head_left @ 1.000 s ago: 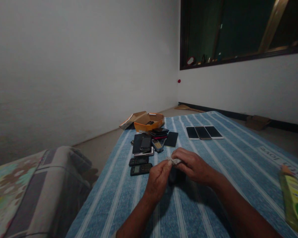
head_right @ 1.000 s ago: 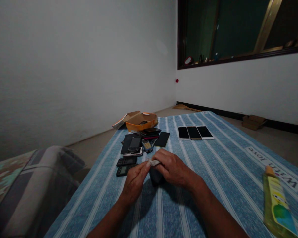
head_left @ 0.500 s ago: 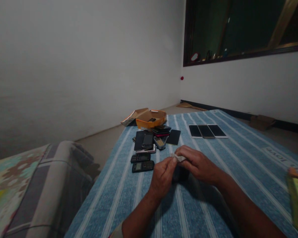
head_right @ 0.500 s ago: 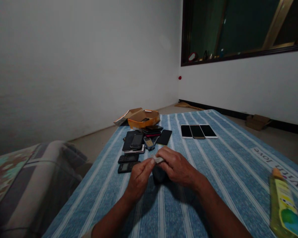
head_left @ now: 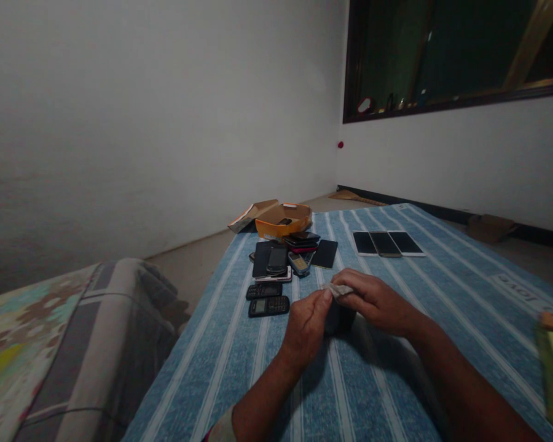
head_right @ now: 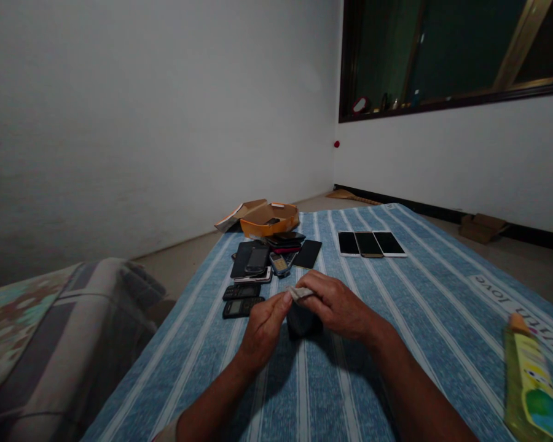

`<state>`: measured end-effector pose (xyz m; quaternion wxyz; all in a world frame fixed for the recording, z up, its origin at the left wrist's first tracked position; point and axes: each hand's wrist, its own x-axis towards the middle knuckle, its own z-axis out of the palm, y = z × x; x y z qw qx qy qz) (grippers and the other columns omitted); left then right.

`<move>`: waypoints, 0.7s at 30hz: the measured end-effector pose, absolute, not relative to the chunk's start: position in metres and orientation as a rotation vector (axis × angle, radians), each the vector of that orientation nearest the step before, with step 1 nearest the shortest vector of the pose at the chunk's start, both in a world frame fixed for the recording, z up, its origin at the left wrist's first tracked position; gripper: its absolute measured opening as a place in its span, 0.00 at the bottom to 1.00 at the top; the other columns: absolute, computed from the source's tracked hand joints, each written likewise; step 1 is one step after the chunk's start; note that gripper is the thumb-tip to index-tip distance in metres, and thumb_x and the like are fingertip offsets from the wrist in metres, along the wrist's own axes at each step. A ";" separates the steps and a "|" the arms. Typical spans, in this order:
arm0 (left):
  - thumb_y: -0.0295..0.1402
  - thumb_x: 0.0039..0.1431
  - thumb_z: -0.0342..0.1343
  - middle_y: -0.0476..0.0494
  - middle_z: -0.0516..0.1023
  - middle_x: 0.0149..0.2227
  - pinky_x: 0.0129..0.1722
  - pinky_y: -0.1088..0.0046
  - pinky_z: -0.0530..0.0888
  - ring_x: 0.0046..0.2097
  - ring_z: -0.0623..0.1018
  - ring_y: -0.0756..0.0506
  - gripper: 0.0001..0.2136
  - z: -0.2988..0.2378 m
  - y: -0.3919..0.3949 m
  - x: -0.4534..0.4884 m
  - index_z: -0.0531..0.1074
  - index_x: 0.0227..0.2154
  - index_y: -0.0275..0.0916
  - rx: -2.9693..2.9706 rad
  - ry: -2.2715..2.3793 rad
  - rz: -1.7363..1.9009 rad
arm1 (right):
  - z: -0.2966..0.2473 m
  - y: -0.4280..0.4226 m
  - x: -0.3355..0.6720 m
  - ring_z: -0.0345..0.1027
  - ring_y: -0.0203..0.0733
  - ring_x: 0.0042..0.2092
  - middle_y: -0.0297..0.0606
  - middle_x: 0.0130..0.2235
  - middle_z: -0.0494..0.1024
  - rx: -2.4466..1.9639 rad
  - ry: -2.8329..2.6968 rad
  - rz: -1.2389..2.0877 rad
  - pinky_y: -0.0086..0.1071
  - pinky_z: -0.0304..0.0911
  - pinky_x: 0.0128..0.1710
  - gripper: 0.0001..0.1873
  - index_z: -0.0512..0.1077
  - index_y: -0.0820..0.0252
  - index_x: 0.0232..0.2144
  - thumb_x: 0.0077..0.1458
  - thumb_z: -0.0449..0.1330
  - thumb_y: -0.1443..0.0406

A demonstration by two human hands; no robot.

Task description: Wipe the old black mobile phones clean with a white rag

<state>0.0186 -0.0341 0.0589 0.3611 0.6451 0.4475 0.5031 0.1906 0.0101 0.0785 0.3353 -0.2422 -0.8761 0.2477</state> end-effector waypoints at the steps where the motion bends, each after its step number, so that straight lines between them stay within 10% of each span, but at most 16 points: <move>1: 0.40 0.64 0.46 0.47 0.74 0.28 0.35 0.72 0.68 0.32 0.71 0.47 0.18 0.059 -0.034 0.019 0.75 0.30 0.33 1.660 1.151 1.291 | 0.079 0.010 0.191 0.67 0.40 0.39 0.38 0.38 0.73 -0.636 -2.284 0.656 0.32 0.62 0.40 0.07 0.68 0.58 0.39 0.65 0.50 0.65; 21: 0.42 0.64 0.46 0.43 0.77 0.30 0.40 0.69 0.69 0.34 0.74 0.45 0.18 0.058 -0.032 0.019 0.76 0.31 0.34 1.608 1.174 1.304 | 0.087 0.010 0.213 0.68 0.39 0.39 0.37 0.37 0.74 -0.856 -2.292 0.729 0.31 0.60 0.39 0.07 0.70 0.58 0.37 0.64 0.52 0.65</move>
